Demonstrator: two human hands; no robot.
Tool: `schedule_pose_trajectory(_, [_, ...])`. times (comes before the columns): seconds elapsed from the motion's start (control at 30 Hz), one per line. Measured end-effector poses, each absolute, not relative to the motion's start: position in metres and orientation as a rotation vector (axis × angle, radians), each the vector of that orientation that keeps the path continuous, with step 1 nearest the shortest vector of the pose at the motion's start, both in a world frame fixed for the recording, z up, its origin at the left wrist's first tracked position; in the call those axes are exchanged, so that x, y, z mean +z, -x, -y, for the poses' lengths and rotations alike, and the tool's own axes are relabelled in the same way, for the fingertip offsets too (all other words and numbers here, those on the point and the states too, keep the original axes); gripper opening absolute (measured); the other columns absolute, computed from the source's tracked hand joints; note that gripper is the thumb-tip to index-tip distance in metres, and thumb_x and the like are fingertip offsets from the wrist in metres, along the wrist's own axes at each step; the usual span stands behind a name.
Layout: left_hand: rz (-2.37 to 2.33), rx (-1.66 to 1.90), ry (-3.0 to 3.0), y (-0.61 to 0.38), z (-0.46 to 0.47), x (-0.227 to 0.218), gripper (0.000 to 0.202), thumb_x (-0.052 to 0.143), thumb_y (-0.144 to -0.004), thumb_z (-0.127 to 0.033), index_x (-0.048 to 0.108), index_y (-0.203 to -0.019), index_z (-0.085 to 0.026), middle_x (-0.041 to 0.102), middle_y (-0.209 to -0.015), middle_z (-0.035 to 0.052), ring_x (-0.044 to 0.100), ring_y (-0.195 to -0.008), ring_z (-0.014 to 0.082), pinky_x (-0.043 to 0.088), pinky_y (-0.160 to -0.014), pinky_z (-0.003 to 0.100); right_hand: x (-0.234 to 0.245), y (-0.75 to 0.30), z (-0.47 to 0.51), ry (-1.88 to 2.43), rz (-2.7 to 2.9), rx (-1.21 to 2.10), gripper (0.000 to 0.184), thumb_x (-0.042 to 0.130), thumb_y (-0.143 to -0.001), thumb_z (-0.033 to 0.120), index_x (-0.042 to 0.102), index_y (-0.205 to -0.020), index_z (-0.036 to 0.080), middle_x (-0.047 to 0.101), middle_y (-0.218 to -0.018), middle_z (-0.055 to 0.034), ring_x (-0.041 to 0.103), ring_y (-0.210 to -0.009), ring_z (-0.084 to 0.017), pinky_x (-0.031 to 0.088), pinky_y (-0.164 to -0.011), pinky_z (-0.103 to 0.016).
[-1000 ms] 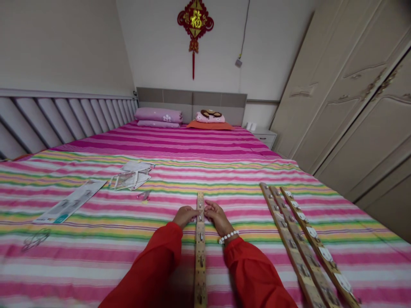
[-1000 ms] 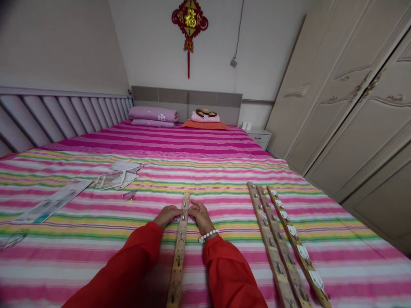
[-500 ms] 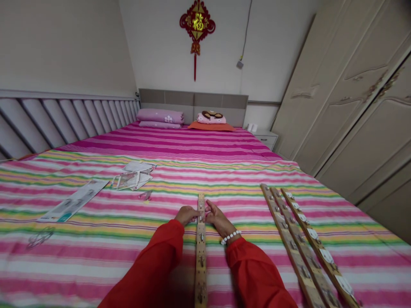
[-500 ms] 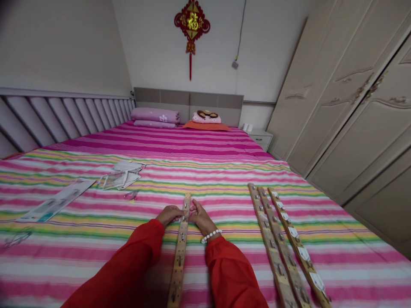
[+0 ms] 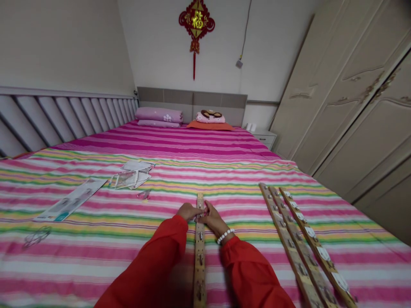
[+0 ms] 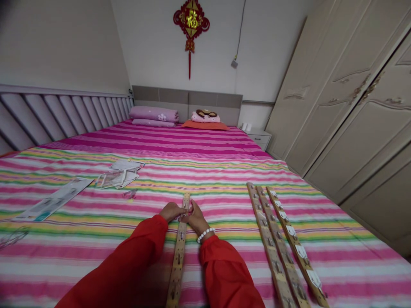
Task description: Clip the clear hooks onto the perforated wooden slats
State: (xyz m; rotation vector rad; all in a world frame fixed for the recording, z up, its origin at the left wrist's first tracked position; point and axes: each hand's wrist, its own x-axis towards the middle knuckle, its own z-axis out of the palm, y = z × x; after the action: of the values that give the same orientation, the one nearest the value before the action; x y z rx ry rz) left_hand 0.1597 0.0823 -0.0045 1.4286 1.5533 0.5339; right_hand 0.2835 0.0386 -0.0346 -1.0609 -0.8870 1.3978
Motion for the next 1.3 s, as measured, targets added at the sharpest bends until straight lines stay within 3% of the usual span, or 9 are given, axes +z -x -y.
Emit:
schedule_pose_trajectory(0.13, [-1.690, 0.473, -1.555, -0.159, -0.086, -0.008, 0.035, 0.077, -0.050, -0.039, 0.050, -0.041, -0.018, 0.045, -0.039, 0.0001, 0.055, -0.057, 0.0198, 0.032, -0.050, 0.026, -0.035, -0.279, -0.038, 1.064, 0.899, 1.375, 0.095, 0.080, -0.037, 0.004, 0.050, -0.125, 0.022, 0.051, -0.069, 0.0072, 0.055, -0.063, -0.015, 0.048, -0.055, -0.027])
schedule_pose_trajectory(0.47, [-1.482, 0.514, -1.348, -0.159, -0.083, -0.005, 0.031, 0.070, -0.056, -0.021, 0.046, -0.037, -0.018, 0.043, -0.034, -0.0029, 0.040, -0.041, 0.0096, 0.026, -0.042, 0.023, -0.032, -0.293, -0.036, 1.058, 0.898, 1.438, 0.085, 0.077, -0.038, 0.001, 0.059, -0.118, 0.023, 0.046, -0.068, 0.0091, 0.045, -0.053, -0.007, 0.043, -0.050, -0.021])
schedule_pose_trajectory(0.63, [-1.463, 0.485, -1.296, -0.153, -0.083, -0.002, 0.028, 0.070, -0.057, -0.025, 0.050, -0.039, -0.017, 0.043, -0.032, -0.0032, 0.034, -0.036, 0.0080, 0.020, -0.040, 0.023, -0.032, -0.296, -0.035, 0.994, 0.884, 1.488, 0.083, 0.075, -0.040, 0.001, 0.060, -0.118, 0.024, 0.049, -0.068, 0.0088, 0.047, -0.054, -0.007, 0.042, -0.051, -0.020])
schedule_pose_trajectory(0.87, [-1.398, 0.553, -1.228, -0.149, -0.071, 0.003, 0.026, 0.072, -0.058, -0.030, 0.052, -0.048, -0.017, 0.052, -0.044, -0.0030, 0.045, -0.045, 0.0095, 0.026, -0.044, 0.022, -0.037, -0.300, -0.034, 0.925, 0.820, 1.512, 0.074, 0.070, -0.041, 0.002, 0.062, -0.112, 0.022, 0.054, -0.069, 0.0077, 0.048, -0.054, -0.008, 0.039, -0.051, -0.021])
schedule_pose_trajectory(1.1, [-1.373, 0.665, -1.183, -0.150, -0.058, 0.004, 0.041, 0.069, -0.060, -0.054, 0.051, -0.052, -0.017, 0.052, -0.048, -0.0033, 0.046, -0.048, 0.0096, 0.029, -0.047, 0.022, -0.033, -0.294, -0.029, 0.937, 0.765, 1.465, 0.044, 0.061, -0.048, 0.010, 0.067, -0.091, 0.017, 0.053, -0.058, 0.0069, 0.039, -0.045, -0.006, 0.024, -0.042, -0.019])
schedule_pose_trajectory(1.2, [-1.335, 0.772, -1.154, -0.150, -0.052, 0.001, 0.040, 0.070, -0.058, -0.052, 0.050, -0.055, -0.017, 0.054, -0.051, -0.0036, 0.047, -0.049, 0.0088, 0.030, -0.048, 0.022, -0.031, -0.290, -0.026, 0.957, 0.805, 1.455, 0.034, 0.062, -0.052, 0.016, 0.068, -0.085, 0.014, 0.050, -0.050, 0.0071, 0.035, -0.042, -0.005, 0.020, -0.041, -0.019])
schedule_pose_trajectory(1.3, [-1.287, 0.847, -1.134, -0.144, -0.046, 0.000, 0.037, 0.072, -0.057, -0.048, 0.052, -0.057, -0.016, 0.057, -0.054, -0.0028, 0.050, -0.050, 0.0085, 0.034, -0.050, 0.021, -0.031, -0.289, -0.023, 0.999, 0.731, 1.420, 0.035, 0.065, -0.052, 0.018, 0.066, -0.087, 0.014, 0.052, -0.049, 0.0065, 0.037, -0.041, -0.007, 0.022, -0.041, -0.020])
